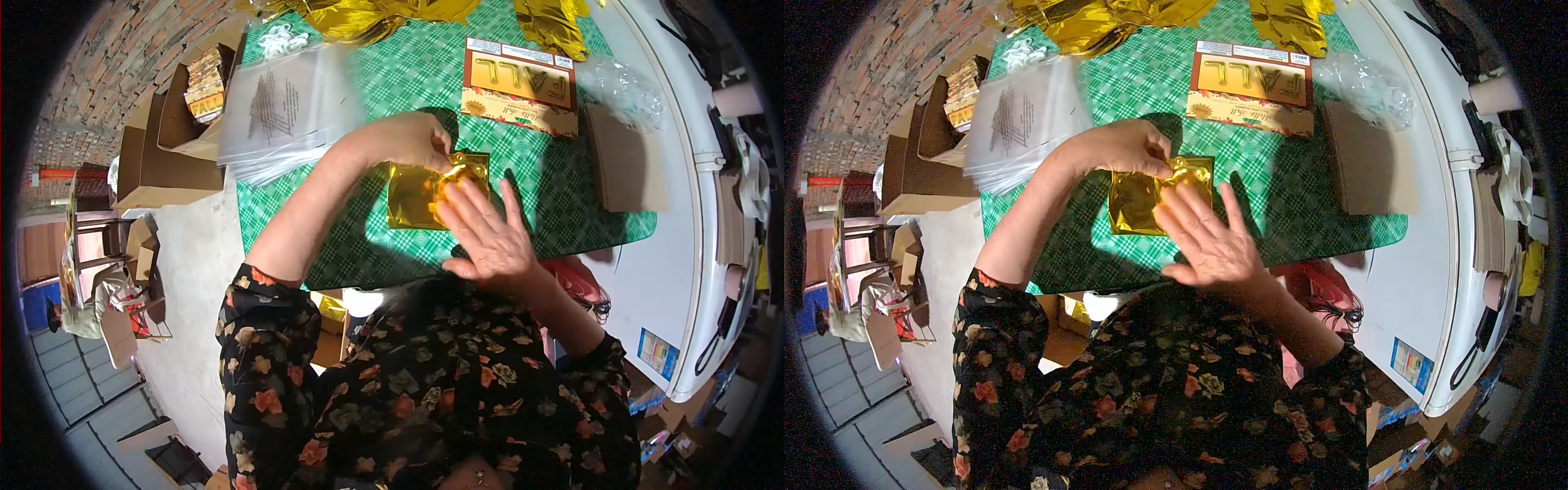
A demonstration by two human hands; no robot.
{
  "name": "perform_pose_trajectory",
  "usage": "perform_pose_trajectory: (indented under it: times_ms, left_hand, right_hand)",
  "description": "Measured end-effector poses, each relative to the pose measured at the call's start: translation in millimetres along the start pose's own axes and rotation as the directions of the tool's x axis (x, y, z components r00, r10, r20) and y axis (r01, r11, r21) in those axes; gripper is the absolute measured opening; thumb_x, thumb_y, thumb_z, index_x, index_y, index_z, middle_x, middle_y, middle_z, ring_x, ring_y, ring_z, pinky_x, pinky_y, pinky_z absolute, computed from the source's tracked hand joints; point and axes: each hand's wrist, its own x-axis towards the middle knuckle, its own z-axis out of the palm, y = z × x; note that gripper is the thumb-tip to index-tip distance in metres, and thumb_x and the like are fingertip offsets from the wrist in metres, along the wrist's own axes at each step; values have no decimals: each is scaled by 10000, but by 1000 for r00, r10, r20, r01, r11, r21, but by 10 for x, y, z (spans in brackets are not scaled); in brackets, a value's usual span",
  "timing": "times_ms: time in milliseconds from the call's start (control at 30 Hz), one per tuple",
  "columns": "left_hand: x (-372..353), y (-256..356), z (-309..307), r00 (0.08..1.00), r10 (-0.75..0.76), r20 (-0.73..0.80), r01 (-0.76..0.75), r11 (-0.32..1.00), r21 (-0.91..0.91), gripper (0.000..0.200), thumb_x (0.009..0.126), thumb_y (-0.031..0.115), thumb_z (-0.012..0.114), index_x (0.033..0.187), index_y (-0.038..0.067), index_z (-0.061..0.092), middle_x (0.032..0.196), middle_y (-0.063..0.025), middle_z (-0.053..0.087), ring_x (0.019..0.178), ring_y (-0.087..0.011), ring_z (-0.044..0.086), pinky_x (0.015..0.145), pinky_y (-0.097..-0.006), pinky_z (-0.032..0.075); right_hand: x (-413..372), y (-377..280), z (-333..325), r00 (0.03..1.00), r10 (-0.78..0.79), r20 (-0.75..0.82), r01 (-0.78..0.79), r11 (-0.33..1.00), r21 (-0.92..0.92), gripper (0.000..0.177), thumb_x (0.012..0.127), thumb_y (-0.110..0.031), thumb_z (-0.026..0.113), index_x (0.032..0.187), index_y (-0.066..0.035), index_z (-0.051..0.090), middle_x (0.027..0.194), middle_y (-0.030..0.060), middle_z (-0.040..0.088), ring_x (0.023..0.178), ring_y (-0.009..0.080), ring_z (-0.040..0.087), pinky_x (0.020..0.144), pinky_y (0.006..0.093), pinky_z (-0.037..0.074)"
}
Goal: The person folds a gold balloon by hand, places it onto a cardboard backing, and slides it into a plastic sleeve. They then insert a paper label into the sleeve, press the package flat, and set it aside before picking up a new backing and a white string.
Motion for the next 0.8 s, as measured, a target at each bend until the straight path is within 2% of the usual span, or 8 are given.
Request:
perform_pose_trajectory:
  times_ms: [67, 167, 400, 467, 500, 567, 667, 800]
  left_hand:
    - [5, -60, -17, 1000, -17, 15, 18, 998, -59, 294, 935, 322, 788, 976, 34, 746, 806, -41, 717, 760, -152, 624, 701, -345, 490]
    - [-46, -116, -30, 999, -47, 19, 49, 992, -116, 287, 942, 321, 791, 964, 39, 744, 782, -11, 692, 747, -122, 586, 697, -325, 474]
    - [-188, -96, -67, 993, -101, -52, 85, 964, -253, 238, 963, 278, 784, 958, 43, 746, 855, 31, 712, 803, -78, 588, 744, -276, 483]
    - [-358, -225, -29, 991, -57, -119, 5, 918, -397, 232, 973, 273, 776, 956, 44, 747, 854, 49, 704, 798, -63, 580, 741, -265, 480]
    - [-436, -187, -30, 986, -96, -140, 20, 885, -466, 196, 985, 241, 767, 944, 51, 738, 827, 79, 663, 783, -39, 557, 720, -246, 463]
    - [-548, -290, -46, 982, -90, -166, -1, 875, -484, 167, 991, 214, 761, 938, 58, 731, 818, 90, 636, 777, -31, 544, 705, -233, 448]
    - [-727, -300, -14, 964, -93, -248, -63, 829, -555, 151, 987, 188, 768, 931, 56, 721, 820, 90, 622, 772, -29, 532, 690, -220, 428]
    - [-993, -296, -8, 948, -121, -293, -96, 772, -628, 151, 986, 196, 773, 952, 55, 732, 833, 88, 637, 782, -30, 543, 697, -219, 429]
  right_hand:
    - [14, -139, 6, 997, -46, 59, 49, 998, -48, 826, 930, -674, 564, 1544, -125, 507, 1626, 96, 453, 1532, 255, 378, 1267, 651, 149]
    - [23, -236, 63, 996, -84, 33, 83, 996, 46, 753, 970, -610, 552, 1484, -60, 568, 1573, 104, 514, 1491, 267, 433, 1238, 627, 252]
    - [-75, -130, -18, 982, -182, 50, 178, 982, 61, 717, 903, -569, 684, 1433, -91, 614, 1574, 92, 518, 1499, 268, 429, 1260, 592, 254]
    - [-49, 96, 40, 977, -141, -161, 150, 988, 40, 720, 877, -495, 749, 1439, -69, 604, 1570, 135, 517, 1506, 301, 418, 1262, 591, 255]
    - [70, 181, -181, 999, -40, -12, 41, 999, 30, 717, 875, -409, 772, 1448, -23, 580, 1548, 190, 523, 1490, 334, 430, 1266, 584, 252]
    - [247, 473, -336, 993, 7, -121, -24, 990, -141, 711, 886, -335, 774, 1441, 50, 550, 1475, 234, 556, 1465, 373, 438, 1224, 577, 312]
    - [491, 972, -292, 965, 118, -234, -138, 988, -70, 701, 891, -330, 764, 1434, 54, 544, 1469, 227, 553, 1462, 381, 429, 1213, 539, 328]
    - [607, 1329, 46, 973, 96, -209, -135, 973, -184, 674, 890, -360, 756, 1393, 43, 558, 1433, 191, 564, 1394, 358, 469, 1176, 490, 358]
